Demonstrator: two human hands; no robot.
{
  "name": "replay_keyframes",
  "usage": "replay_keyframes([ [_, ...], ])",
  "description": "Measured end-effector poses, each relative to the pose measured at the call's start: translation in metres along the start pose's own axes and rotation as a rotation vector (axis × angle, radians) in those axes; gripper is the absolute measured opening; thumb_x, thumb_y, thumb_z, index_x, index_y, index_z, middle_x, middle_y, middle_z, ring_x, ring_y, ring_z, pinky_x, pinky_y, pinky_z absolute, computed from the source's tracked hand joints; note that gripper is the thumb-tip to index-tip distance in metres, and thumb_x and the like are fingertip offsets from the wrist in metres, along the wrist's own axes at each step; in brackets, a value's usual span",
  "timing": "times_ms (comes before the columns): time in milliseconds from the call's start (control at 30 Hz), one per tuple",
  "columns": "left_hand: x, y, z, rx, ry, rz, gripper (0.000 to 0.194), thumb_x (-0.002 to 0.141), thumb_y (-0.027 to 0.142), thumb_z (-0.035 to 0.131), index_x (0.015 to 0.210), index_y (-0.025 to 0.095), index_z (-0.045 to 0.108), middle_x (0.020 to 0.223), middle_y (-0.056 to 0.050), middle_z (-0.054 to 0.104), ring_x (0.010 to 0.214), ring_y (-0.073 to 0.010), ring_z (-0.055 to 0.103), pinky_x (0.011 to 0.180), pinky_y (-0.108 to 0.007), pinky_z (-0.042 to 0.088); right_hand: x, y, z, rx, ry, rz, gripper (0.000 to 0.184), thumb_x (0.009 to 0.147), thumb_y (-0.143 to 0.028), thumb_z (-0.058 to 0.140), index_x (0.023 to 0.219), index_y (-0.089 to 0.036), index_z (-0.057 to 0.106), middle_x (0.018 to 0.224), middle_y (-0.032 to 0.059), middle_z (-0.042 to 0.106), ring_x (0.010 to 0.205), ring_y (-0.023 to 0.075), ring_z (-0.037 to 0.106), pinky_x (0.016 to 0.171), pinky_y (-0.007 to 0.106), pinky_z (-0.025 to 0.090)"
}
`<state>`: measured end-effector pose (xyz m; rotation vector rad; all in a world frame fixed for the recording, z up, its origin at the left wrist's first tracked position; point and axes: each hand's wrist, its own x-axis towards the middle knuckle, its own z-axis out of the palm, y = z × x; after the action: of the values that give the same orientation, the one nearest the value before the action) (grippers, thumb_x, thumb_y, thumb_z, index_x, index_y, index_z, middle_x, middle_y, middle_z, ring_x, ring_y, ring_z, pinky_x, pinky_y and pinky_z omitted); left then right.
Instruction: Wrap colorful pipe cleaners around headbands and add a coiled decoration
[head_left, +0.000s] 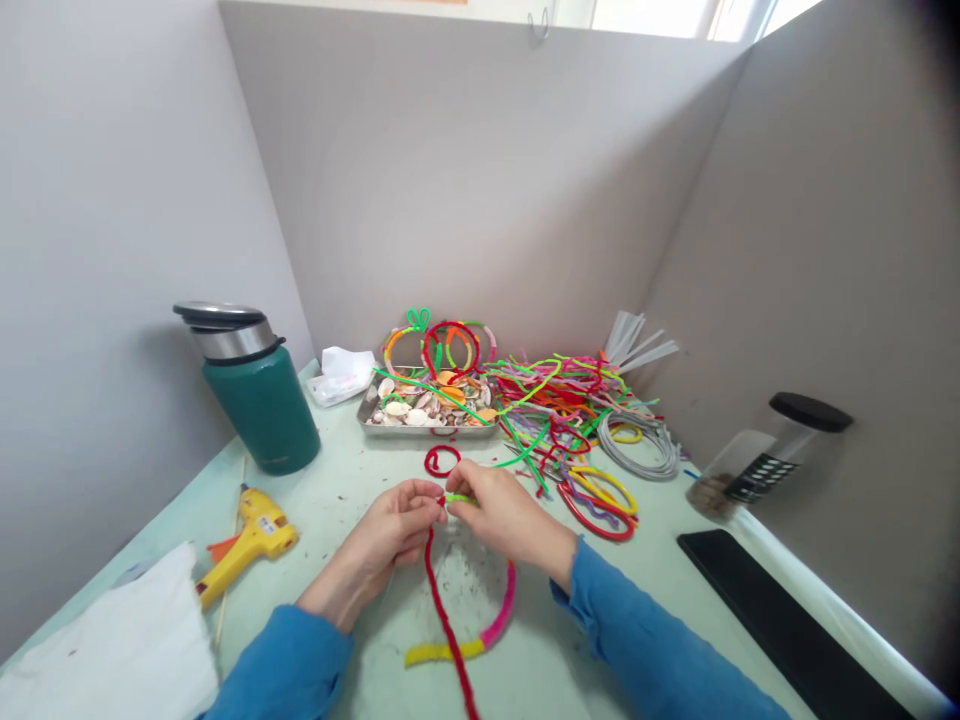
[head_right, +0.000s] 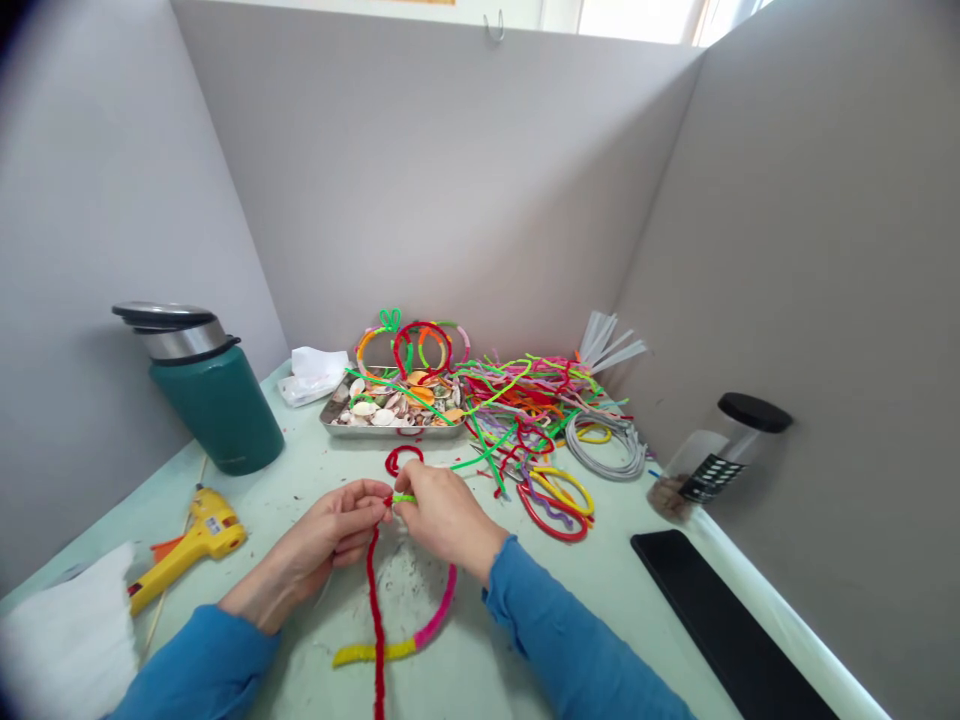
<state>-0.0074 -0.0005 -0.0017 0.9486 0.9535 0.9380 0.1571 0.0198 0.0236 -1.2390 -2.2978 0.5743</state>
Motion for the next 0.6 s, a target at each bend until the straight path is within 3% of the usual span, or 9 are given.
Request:
replay_keyframes([
  [167,0.001,0.001,0.006,0.062,0.061,0.046,0.027,0.070,0.035,0.063,0.079,0.018,0.045,0.062,0.003,0.057,0.033,-0.0010,0.022,0.032,-0.017,0.015,0.003,0.004,0.009,0.110,0.009,-0.053,0.012,0.077,-0.012,0.048,0.083,-0.017,0.057,0.079,0.0007,0.062,0.072,0.0117,0.054,0.061,0.019,0.034],
  [367,0.004,-0.002,0.005,0.229,0.125,0.076,0.030,0.068,0.042,0.064,0.078,0.019,0.047,0.052,0.008,0.048,0.033,-0.0035,0.027,0.033,-0.018,0.021,0.002,0.006,0.015,0.069,0.041,-0.068,0.011,0.079,-0.014,0.049,0.084,-0.016,0.058,0.083,0.0026,0.061,0.078,0.0134,0.054,0.067,0.021,0.036],
  [467,0.006,-0.006,0.001,0.432,0.165,0.156,0.023,0.067,0.032,0.064,0.078,0.018,0.051,0.048,0.009,0.043,0.038,-0.0063,0.034,0.039,-0.019,0.025,0.002,0.008,0.020,-0.001,0.029,-0.066,0.011,0.080,-0.014,0.048,0.085,-0.016,0.057,0.083,0.0036,0.061,0.079,0.0138,0.054,0.068,0.022,0.036],
  [600,0.006,-0.011,-0.001,0.818,0.335,0.360,0.002,0.069,0.019,0.058,0.069,0.019,0.056,0.055,0.004,0.052,0.049,-0.0096,0.042,0.050,-0.021,0.026,0.001,0.011,0.023,-0.064,0.013,-0.084,0.011,0.081,-0.013,0.046,0.085,-0.016,0.056,0.083,0.0043,0.061,0.081,0.0143,0.055,0.070,0.022,0.036],
])
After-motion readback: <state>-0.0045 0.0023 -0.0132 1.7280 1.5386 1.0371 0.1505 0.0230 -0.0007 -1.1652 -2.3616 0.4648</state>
